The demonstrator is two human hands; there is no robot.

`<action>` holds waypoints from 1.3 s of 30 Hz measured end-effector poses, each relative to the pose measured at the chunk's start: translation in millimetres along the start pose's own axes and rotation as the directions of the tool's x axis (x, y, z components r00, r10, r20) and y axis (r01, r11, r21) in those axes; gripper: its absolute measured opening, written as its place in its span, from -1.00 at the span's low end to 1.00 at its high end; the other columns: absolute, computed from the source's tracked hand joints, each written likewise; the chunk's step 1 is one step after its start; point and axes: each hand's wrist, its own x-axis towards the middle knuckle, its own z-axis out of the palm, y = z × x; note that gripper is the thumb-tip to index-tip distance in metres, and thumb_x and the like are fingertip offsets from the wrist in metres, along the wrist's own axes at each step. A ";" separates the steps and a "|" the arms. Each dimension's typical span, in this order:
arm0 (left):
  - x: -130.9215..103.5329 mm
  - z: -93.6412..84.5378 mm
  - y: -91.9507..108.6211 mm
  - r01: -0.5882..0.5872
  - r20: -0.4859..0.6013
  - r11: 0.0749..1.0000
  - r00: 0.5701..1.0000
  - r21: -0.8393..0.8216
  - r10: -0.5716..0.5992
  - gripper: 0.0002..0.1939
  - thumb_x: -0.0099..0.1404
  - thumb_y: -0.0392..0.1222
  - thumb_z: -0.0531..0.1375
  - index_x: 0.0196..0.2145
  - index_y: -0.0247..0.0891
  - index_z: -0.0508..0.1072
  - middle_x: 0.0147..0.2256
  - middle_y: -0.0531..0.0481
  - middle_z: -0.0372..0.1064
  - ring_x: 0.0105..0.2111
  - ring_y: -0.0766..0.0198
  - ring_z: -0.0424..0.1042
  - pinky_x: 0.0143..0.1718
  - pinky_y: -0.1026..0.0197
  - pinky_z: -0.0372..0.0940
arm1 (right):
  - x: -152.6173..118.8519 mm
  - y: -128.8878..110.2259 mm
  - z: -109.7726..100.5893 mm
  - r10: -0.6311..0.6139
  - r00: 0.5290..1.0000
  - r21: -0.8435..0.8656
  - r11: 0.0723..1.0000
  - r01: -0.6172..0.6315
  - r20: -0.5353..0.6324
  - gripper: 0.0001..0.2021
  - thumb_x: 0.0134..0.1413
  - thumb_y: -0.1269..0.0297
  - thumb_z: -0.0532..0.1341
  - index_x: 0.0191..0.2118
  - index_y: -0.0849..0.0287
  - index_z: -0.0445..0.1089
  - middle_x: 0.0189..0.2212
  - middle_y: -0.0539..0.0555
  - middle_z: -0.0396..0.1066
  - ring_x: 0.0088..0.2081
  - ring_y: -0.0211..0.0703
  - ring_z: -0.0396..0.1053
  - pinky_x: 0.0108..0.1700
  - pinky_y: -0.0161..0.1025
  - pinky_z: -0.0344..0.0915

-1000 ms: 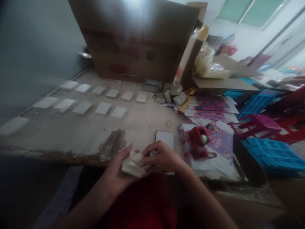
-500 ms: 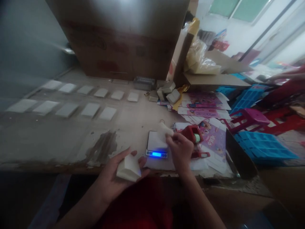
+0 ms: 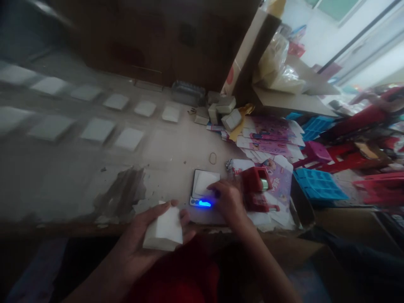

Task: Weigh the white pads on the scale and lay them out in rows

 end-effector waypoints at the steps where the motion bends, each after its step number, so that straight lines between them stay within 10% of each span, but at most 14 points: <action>1: -0.7 0.9 -0.3 0.014 -0.012 1.000 1.000 -0.002 -0.014 -0.61 0.13 -0.30 0.35 -0.09 -0.23 0.38 -0.16 -0.20 0.44 -0.20 0.09 0.51 -0.04 -0.23 0.37 | 1.0 -0.4 -2.5 0.033 0.999 0.046 0.998 -0.033 0.007 -0.76 -0.09 0.11 0.45 -0.31 0.10 0.54 -0.41 0.03 0.47 -0.34 -0.13 0.40 -0.24 -0.21 0.23; 13: 6.9 -3.4 -23.0 0.241 -0.016 0.965 0.970 0.103 -0.241 -0.65 0.16 -0.30 0.31 -0.11 -0.22 0.33 -0.26 -0.13 0.41 -0.30 0.16 0.48 -0.05 -0.19 0.38 | 1.6 -16.3 -45.2 0.154 0.972 0.212 0.970 -0.115 -0.178 -0.87 -0.02 0.26 0.40 -0.40 0.14 0.46 -0.44 -0.03 0.41 -0.41 -0.25 0.29 -0.36 -0.28 0.21; 26: 6.6 -4.6 -27.8 0.200 -0.005 0.977 0.980 0.074 -0.200 -0.68 0.15 -0.30 0.31 -0.15 -0.19 0.33 -0.26 -0.11 0.42 -0.24 0.13 0.49 -0.03 -0.15 0.38 | -1.9 -20.6 -50.5 0.138 0.957 0.173 0.980 -0.096 -0.253 -0.88 0.07 0.23 0.36 -0.26 0.11 0.52 -0.39 -0.01 0.44 -0.41 -0.25 0.31 -0.35 -0.27 0.25; 34: 9.3 -4.5 -31.0 0.198 -0.055 0.977 0.980 0.080 -0.194 -0.73 0.17 -0.30 0.30 -0.19 -0.21 0.34 -0.33 -0.09 0.41 -0.29 0.16 0.48 -0.06 -0.14 0.39 | -4.8 -17.0 -42.3 0.005 0.978 0.059 0.998 0.008 -0.208 -0.88 0.14 0.22 0.30 -0.26 0.12 0.53 -0.34 0.05 0.48 -0.32 -0.18 0.40 -0.25 -0.21 0.31; 39: 5.9 -2.4 -29.2 0.199 -0.043 0.979 0.979 0.049 -0.197 -0.70 0.15 -0.34 0.31 -0.19 -0.17 0.34 -0.35 -0.05 0.41 -0.30 0.17 0.49 -0.05 -0.17 0.38 | -6.3 -25.5 -27.0 -0.168 0.986 -0.252 0.953 0.169 0.026 -0.83 0.13 0.21 0.29 -0.17 0.09 0.53 -0.27 0.07 0.52 -0.19 -0.04 0.38 -0.08 -0.06 0.19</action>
